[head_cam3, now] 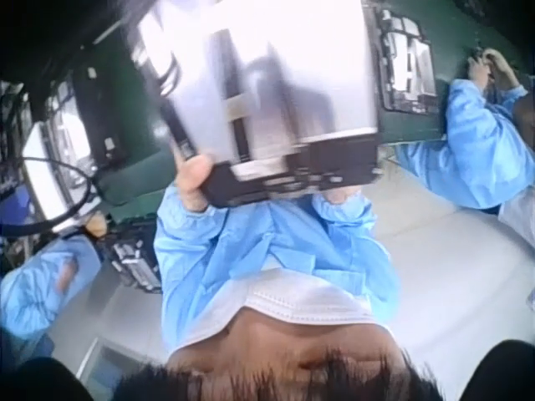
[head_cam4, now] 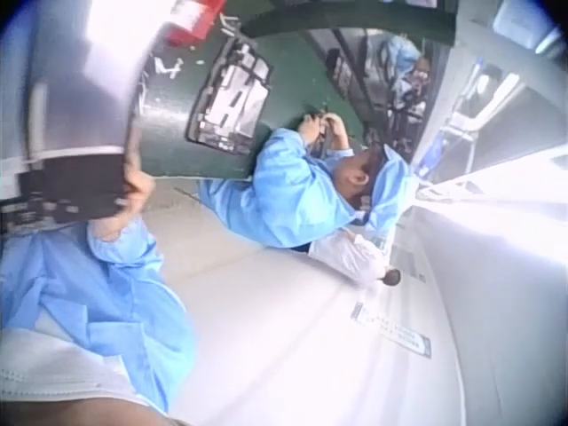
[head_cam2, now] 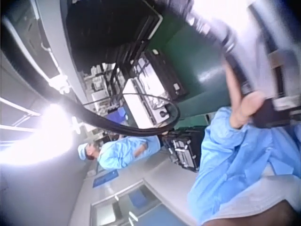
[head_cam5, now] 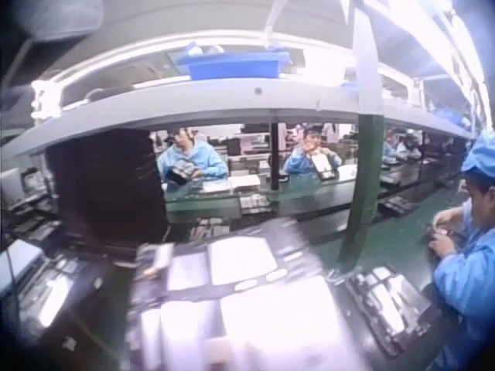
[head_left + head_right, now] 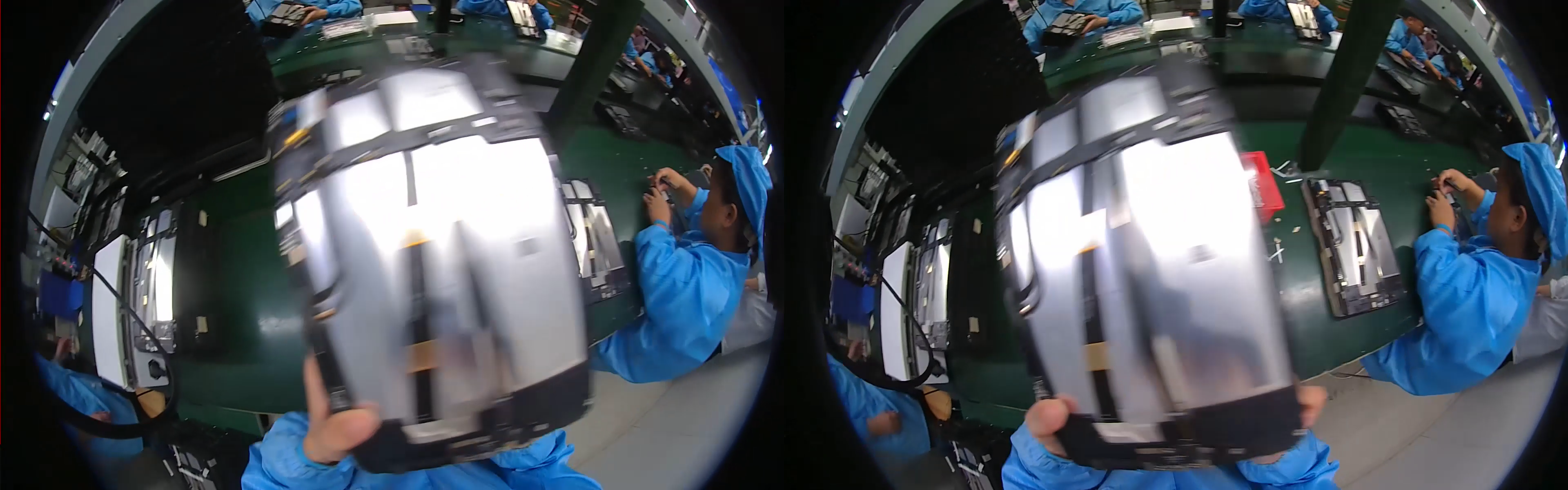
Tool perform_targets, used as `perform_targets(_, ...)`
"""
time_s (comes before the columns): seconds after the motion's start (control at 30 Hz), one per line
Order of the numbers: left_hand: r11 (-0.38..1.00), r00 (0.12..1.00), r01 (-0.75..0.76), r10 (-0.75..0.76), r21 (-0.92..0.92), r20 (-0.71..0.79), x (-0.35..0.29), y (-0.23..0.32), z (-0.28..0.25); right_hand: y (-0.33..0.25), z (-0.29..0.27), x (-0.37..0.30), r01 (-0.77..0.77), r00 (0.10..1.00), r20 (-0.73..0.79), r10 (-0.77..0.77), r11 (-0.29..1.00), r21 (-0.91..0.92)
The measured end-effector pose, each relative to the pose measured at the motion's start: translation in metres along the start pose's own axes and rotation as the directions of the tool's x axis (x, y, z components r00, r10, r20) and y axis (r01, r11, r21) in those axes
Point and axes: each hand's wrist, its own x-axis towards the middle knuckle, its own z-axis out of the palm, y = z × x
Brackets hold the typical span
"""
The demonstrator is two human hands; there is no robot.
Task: The person attaches ribbon cables and adhesive strips to electronic device chassis by hand, places completed devices onto an upper conveyor belt, and retrieves new chassis from a stack.
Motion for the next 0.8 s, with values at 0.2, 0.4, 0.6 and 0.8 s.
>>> perform_targets(0.2,0.931,0.873,-0.303,0.186,-0.203,-0.45,-0.034,-0.009,-0.11,0.078,0.019,-0.011,0.051,0.899,0.436,0.041,0.979,-0.197)
perform_targets(0.4,0.978,0.8,-0.184,0.207,0.098,-0.563,-0.029,-0.004,-0.142,0.1,0.031,0.002,-0.262,0.818,0.415,0.399,0.9,-0.349)
perform_targets(0.6,0.977,0.77,-0.184,0.211,0.106,-0.602,-0.045,-0.029,-0.214,0.042,0.064,0.05,-0.099,0.778,0.243,0.58,0.495,-0.863)
perform_targets(0.8,0.969,0.616,-0.234,0.207,0.074,-0.76,-0.01,0.0,-0.123,0.072,0.069,0.101,0.32,0.869,0.252,0.426,-0.094,-0.943)
